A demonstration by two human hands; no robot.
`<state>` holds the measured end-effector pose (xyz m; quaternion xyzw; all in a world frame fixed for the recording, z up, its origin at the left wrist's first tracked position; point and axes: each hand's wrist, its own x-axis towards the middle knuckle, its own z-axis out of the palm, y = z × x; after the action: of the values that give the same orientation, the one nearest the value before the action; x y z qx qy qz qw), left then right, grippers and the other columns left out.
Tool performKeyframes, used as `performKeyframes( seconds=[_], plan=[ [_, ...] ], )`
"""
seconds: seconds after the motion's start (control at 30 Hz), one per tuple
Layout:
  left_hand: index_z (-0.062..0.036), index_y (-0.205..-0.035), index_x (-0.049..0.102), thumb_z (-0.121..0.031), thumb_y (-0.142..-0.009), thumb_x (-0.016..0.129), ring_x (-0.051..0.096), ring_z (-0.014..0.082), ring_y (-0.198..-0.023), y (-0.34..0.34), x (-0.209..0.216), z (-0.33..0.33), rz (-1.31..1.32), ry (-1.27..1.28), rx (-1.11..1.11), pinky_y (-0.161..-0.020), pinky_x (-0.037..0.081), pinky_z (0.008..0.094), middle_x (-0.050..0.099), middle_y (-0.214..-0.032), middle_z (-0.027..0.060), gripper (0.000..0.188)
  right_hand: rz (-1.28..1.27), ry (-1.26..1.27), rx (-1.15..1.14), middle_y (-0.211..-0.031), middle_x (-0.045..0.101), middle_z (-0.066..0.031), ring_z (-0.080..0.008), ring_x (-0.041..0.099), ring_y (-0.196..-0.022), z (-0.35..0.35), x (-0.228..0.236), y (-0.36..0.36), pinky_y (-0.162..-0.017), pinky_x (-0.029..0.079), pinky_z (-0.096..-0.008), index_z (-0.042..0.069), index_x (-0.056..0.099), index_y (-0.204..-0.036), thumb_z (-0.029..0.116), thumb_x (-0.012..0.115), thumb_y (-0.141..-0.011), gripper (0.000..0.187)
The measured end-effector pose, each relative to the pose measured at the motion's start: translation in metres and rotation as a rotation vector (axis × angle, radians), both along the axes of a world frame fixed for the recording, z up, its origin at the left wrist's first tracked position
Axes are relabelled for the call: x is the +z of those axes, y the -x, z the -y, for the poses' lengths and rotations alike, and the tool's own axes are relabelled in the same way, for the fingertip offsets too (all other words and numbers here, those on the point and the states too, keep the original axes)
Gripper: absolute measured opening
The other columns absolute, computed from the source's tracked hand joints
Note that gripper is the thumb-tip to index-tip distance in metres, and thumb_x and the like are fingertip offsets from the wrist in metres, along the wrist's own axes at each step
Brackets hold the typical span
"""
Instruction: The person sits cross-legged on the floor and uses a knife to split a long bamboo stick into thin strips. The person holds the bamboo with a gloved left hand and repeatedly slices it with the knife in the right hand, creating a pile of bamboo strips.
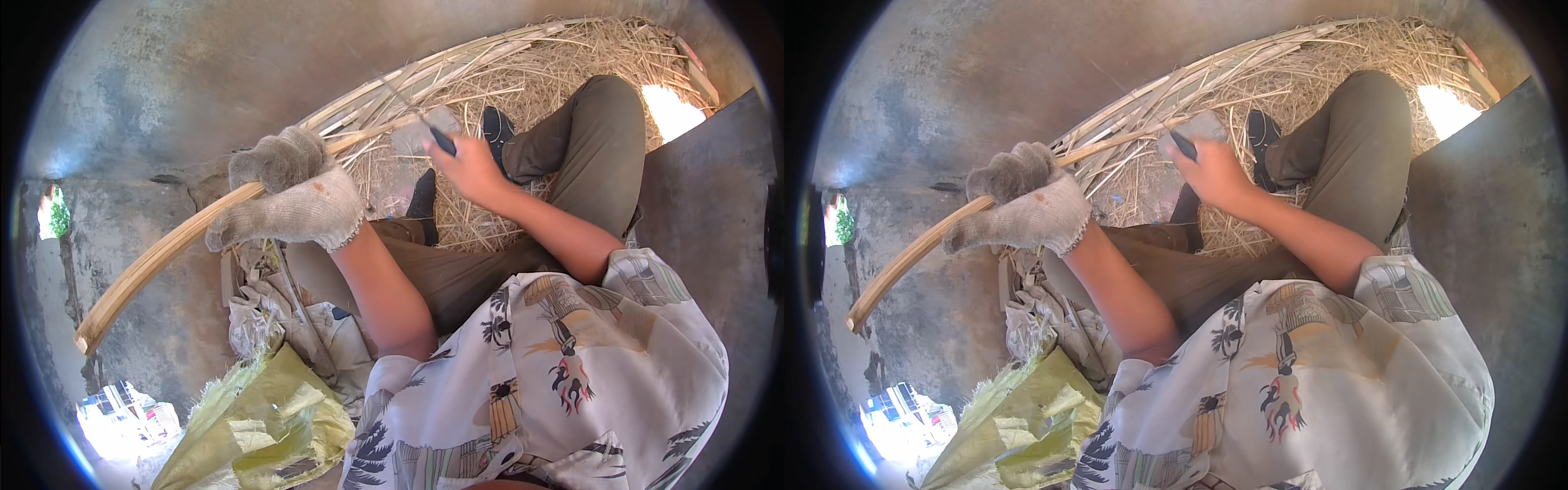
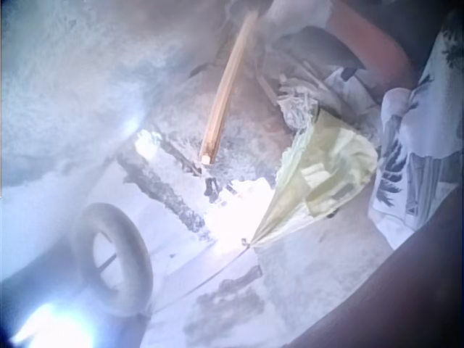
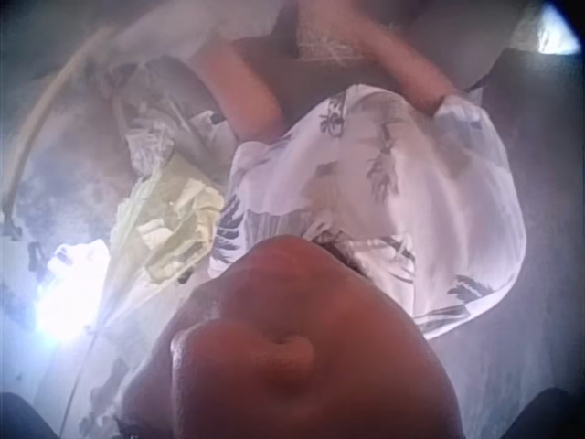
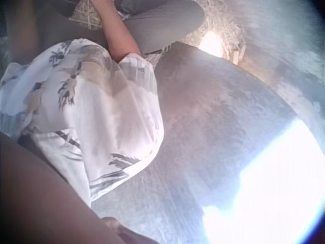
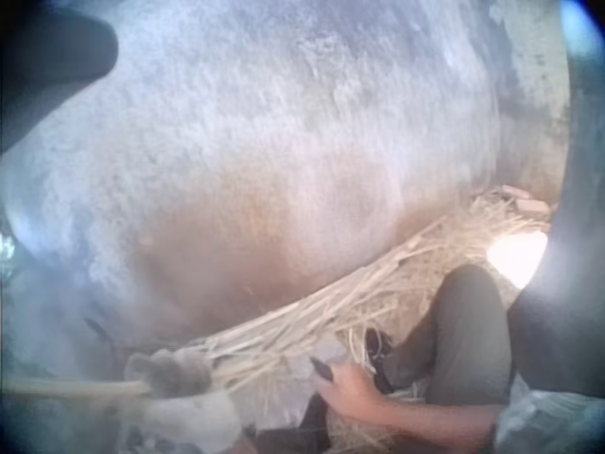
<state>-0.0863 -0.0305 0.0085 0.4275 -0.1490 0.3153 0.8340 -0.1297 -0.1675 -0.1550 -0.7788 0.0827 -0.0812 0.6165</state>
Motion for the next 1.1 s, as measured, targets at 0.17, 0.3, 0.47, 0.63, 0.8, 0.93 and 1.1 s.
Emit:
performKeyframes(
  seconds=[0.17, 0.3, 0.47, 0.63, 0.8, 0.93, 1.1],
  plan=[
    [-0.0206, -0.060, 0.026, -0.098, -0.069, 0.032, 0.017, 0.0117, -0.044, -0.002, 0.002, 0.015, -0.064, 0.018, 0.080, -0.042, 0.016, 0.0256, 0.020, -0.048, -0.0041, 0.078, 0.281, -0.163, -0.143, -0.060, 0.056, -0.0060, -0.0117, 0.051, -0.057, -0.017, -0.008, 0.007, -0.055, 0.043, -0.0346, -0.002, 0.061, -0.079, 0.026, 0.063, -0.094, 0.032],
    [-0.0202, -0.062, 0.027, -0.099, -0.067, 0.033, 0.018, 0.0123, -0.045, 0.006, 0.009, 0.019, -0.071, -0.080, 0.196, -0.043, 0.017, 0.0253, 0.019, -0.049, -0.0043, 0.080, -0.232, -0.001, 0.084, -0.060, 0.050, -0.0003, -0.0074, 0.043, -0.056, 0.000, -0.010, 0.003, -0.052, 0.039, -0.0305, 0.000, 0.058, -0.079, 0.027, 0.064, -0.095, 0.032],
    [-0.0202, -0.062, 0.026, -0.099, -0.069, 0.032, 0.018, 0.0117, -0.045, 0.006, 0.005, 0.007, -0.090, 0.026, 0.117, -0.043, 0.018, 0.0249, 0.018, -0.049, -0.0047, 0.079, 0.458, -0.391, -0.196, -0.057, 0.049, -0.0005, -0.0087, 0.044, -0.055, -0.005, 0.047, 0.014, -0.051, 0.041, -0.0315, 0.001, 0.059, -0.073, 0.028, 0.059, -0.097, 0.036],
    [-0.0199, -0.060, 0.025, -0.097, -0.071, 0.032, 0.018, 0.0111, -0.044, 0.006, 0.003, 0.012, -0.082, 0.027, 0.091, -0.042, 0.017, 0.0254, 0.019, -0.048, -0.0047, 0.078, -0.164, 0.087, 0.112, -0.059, 0.047, 0.0022, -0.0073, 0.043, -0.056, -0.013, -0.052, 0.009, -0.051, 0.038, -0.0288, 0.002, 0.056, -0.074, 0.021, 0.060, -0.098, 0.030],
    [-0.0197, -0.060, 0.026, -0.095, -0.073, 0.034, 0.019, 0.0107, -0.042, 0.004, 0.002, 0.021, -0.105, 0.105, 0.077, -0.041, 0.015, 0.0257, 0.019, -0.048, -0.0043, 0.077, 0.440, -0.461, -0.071, -0.059, 0.058, -0.0061, -0.0182, 0.056, -0.054, -0.029, 0.014, 0.007, -0.054, 0.045, -0.0368, -0.001, 0.058, -0.073, 0.022, 0.058, -0.095, 0.032],
    [-0.0193, -0.060, 0.025, -0.095, -0.075, 0.034, 0.020, 0.0108, -0.043, 0.005, 0.004, 0.012, -0.045, -0.145, 0.144, -0.041, 0.018, 0.0255, 0.019, -0.048, -0.0044, 0.077, -0.452, -0.129, 0.097, -0.057, 0.048, -0.0013, -0.0107, 0.044, -0.053, -0.008, -0.031, 0.006, -0.051, 0.039, -0.0327, 0.001, 0.054, -0.069, 0.015, 0.056, -0.093, 0.028],
    [-0.0202, -0.060, 0.025, -0.093, -0.077, 0.033, 0.021, 0.0106, -0.042, 0.007, 0.007, 0.010, -0.118, 0.095, 0.208, -0.040, 0.020, 0.0252, 0.019, -0.049, -0.0046, 0.075, 0.279, -0.150, -0.023, -0.066, 0.063, -0.0147, -0.0208, 0.060, -0.060, -0.010, 0.046, 0.007, -0.061, 0.048, -0.0361, -0.003, 0.063, -0.081, 0.017, 0.060, -0.088, 0.022]
  ],
)
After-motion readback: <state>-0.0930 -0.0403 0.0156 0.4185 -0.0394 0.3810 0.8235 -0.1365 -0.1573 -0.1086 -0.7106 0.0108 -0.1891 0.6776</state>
